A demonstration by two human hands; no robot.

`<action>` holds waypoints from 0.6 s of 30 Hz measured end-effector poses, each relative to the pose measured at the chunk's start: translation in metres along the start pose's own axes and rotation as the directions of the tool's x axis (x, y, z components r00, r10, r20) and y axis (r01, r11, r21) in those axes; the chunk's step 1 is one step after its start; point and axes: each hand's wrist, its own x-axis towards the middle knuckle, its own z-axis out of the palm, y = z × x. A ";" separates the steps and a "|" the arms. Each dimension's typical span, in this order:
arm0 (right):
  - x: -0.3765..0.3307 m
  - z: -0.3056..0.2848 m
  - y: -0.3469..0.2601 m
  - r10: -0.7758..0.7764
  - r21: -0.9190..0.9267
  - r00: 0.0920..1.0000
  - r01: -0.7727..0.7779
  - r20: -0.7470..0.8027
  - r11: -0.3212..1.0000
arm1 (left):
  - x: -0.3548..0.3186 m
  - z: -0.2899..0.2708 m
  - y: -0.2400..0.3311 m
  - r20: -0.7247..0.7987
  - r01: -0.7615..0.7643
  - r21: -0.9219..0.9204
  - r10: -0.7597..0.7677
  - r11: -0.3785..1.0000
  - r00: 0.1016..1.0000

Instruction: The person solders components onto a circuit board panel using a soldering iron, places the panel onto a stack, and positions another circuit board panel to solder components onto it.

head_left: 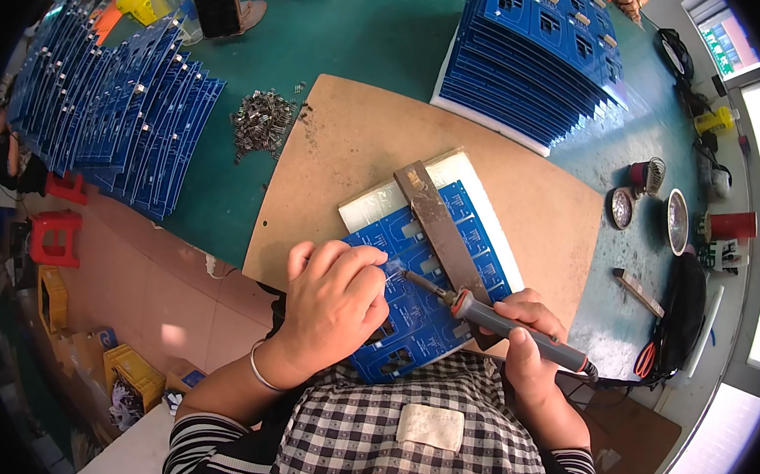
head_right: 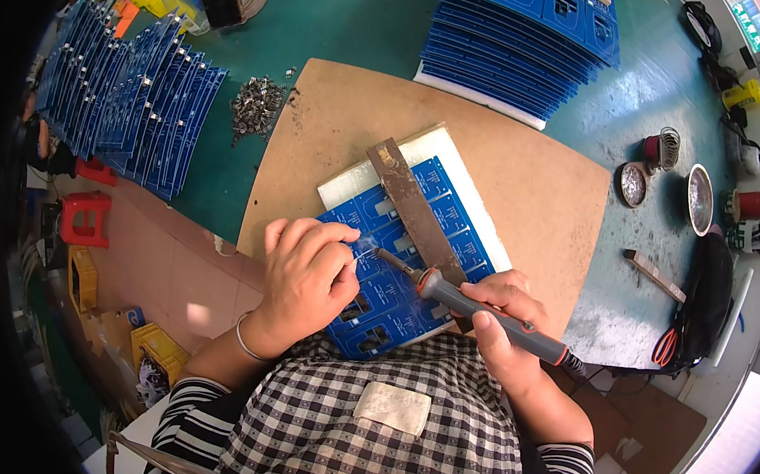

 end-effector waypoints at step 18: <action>0.013 0.045 -0.021 -0.340 0.317 0.935 0.294 0.101 0.902 | -0.012 -0.023 0.027 -0.064 -0.131 -0.586 0.116 0.800 0.991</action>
